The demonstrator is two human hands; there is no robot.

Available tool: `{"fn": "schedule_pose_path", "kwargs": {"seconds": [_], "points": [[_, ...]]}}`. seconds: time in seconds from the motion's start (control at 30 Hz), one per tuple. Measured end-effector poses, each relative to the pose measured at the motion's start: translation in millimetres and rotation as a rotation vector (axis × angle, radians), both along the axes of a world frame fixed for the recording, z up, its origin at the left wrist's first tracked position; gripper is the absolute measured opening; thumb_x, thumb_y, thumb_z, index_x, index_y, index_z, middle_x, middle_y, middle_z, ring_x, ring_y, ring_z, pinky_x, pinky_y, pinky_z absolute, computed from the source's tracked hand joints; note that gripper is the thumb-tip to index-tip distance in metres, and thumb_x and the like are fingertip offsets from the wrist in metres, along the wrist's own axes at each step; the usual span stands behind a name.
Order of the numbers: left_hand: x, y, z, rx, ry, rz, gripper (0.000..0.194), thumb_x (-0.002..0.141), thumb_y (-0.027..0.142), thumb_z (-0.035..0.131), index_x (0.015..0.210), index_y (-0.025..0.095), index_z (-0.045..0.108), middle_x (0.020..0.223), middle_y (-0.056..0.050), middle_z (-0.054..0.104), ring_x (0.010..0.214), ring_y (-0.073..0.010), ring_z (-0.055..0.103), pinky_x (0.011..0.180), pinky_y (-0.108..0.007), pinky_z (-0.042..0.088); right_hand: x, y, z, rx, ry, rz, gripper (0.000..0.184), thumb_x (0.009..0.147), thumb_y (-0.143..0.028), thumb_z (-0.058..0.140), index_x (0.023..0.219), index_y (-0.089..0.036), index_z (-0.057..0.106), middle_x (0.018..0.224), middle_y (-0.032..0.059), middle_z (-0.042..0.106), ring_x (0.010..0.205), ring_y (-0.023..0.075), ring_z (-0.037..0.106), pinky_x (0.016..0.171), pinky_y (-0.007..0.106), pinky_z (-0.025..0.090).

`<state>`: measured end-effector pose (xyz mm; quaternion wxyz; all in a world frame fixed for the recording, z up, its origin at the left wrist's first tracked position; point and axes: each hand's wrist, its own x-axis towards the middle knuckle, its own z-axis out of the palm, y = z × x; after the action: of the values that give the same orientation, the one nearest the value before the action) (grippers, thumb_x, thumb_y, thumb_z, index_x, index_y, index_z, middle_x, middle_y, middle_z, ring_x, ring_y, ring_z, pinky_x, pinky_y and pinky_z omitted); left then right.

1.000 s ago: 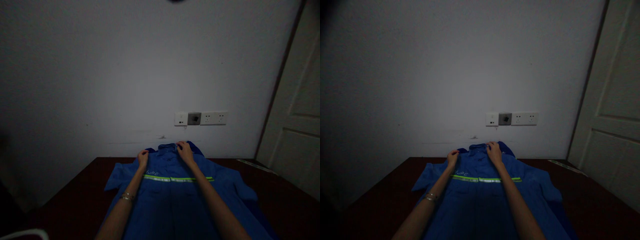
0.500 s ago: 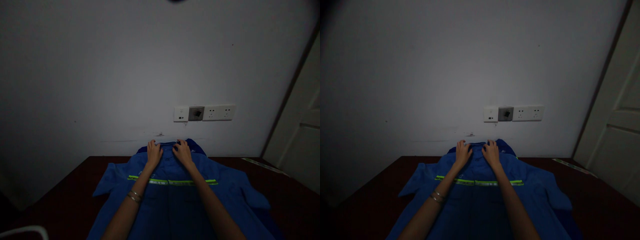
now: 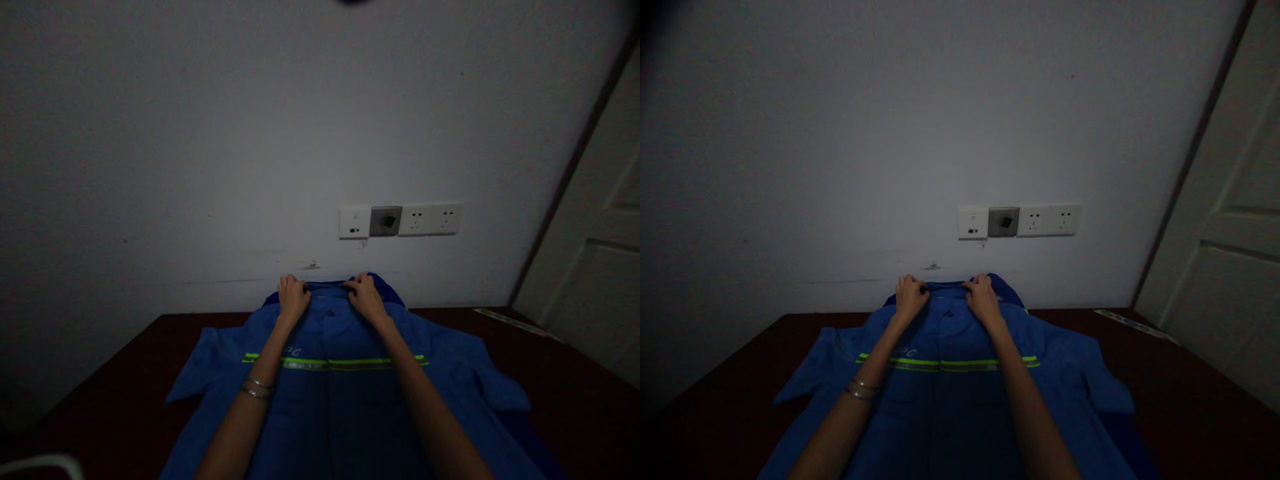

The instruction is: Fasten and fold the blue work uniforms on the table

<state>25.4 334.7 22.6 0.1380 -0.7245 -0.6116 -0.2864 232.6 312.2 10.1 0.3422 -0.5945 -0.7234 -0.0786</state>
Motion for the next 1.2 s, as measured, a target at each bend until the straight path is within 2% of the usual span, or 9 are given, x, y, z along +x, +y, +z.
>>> {"fn": "schedule_pose_path", "kwargs": {"seconds": [0.23,0.37,0.5,0.6,0.7,0.83,0.97,1.07,1.2], "points": [[-24,11,20.8,-0.257,-0.133,-0.129,0.029,0.071,0.006,0.05,0.084,0.02,0.071,0.087,-0.003,0.068,0.087,-0.0172,0.057,0.083,-0.027,0.039,18,0,11.6,-0.087,0.052,0.107,0.034,0.079,-0.008,0.046,0.099,-0.023,0.068,0.096,0.0045,0.057,0.095,0.0144,0.05,0.085,0.023,0.038],[-35,16,24.9,-0.192,-0.023,-0.213,0.03,0.074,0.007,0.047,0.082,0.022,0.072,0.089,-0.004,0.065,0.091,-0.0179,0.055,0.085,-0.027,0.038,31,-1,18.1,-0.132,0.025,0.121,0.032,0.08,-0.009,0.046,0.095,-0.024,0.07,0.1,0.0039,0.057,0.096,0.0136,0.051,0.084,0.022,0.037],[-36,15,16.6,-0.124,0.101,-0.19,0.028,0.078,0.02,0.052,0.101,0.026,0.067,0.097,-0.007,0.057,0.097,-0.0214,0.048,0.086,-0.031,0.037,31,-3,15.6,-0.123,-0.044,0.023,0.032,0.081,-0.012,0.046,0.1,-0.024,0.069,0.102,0.0055,0.058,0.098,0.0168,0.049,0.082,0.024,0.038],[-29,13,5.9,-0.126,0.161,-0.156,0.04,0.076,0.027,0.057,0.115,0.025,0.059,0.1,-0.009,0.052,0.098,-0.0236,0.045,0.085,-0.033,0.037,22,-3,7.2,-0.086,-0.092,-0.08,0.033,0.08,-0.014,0.049,0.105,-0.024,0.067,0.104,0.0078,0.056,0.098,0.0202,0.047,0.08,0.027,0.039],[-21,10,-0.6,-0.071,0.157,-0.122,0.035,0.075,0.023,0.057,0.11,0.021,0.06,0.099,-0.01,0.05,0.098,-0.0245,0.043,0.085,-0.035,0.036,11,-2,0.7,-0.031,-0.119,-0.132,0.03,0.079,-0.018,0.052,0.106,-0.024,0.066,0.106,0.0097,0.053,0.098,0.0227,0.043,0.081,0.03,0.038],[-8,3,1.8,0.043,0.105,-0.126,0.018,0.079,0.021,0.052,0.093,0.019,0.064,0.097,-0.009,0.049,0.098,-0.0241,0.042,0.084,-0.036,0.036,-2,-4,1.0,0.054,-0.14,-0.169,0.021,0.079,-0.027,0.056,0.095,-0.019,0.068,0.104,0.0116,0.05,0.099,0.0251,0.039,0.081,0.033,0.036],[4,1,2.5,0.012,0.116,-0.296,0.018,0.084,0.017,0.045,0.085,0.018,0.063,0.09,-0.008,0.054,0.094,-0.0213,0.046,0.083,-0.034,0.038,-10,-6,2.8,0.071,-0.213,-0.153,0.019,0.082,-0.023,0.051,0.092,-0.018,0.066,0.098,0.0114,0.051,0.096,0.0247,0.04,0.079,0.034,0.033],[6,5,-5.2,-0.075,0.123,-0.4,0.018,0.082,0.013,0.046,0.086,0.017,0.063,0.087,-0.006,0.057,0.091,-0.0192,0.049,0.084,-0.031,0.04,-10,-7,1.1,0.047,-0.24,-0.143,0.02,0.083,-0.022,0.05,0.096,-0.018,0.064,0.1,0.0117,0.053,0.097,0.0251,0.039,0.078,0.035,0.032],[-4,14,-18.3,-0.035,0.045,-0.343,0.021,0.08,0.009,0.047,0.096,0.015,0.059,0.099,-0.009,0.054,0.098,-0.019,0.049,0.087,-0.031,0.04,-7,-6,-3.1,0.034,-0.242,-0.155,0.022,0.081,-0.025,0.055,0.1,-0.018,0.062,0.104,0.0112,0.054,0.1,0.026,0.039,0.08,0.036,0.032]]}}
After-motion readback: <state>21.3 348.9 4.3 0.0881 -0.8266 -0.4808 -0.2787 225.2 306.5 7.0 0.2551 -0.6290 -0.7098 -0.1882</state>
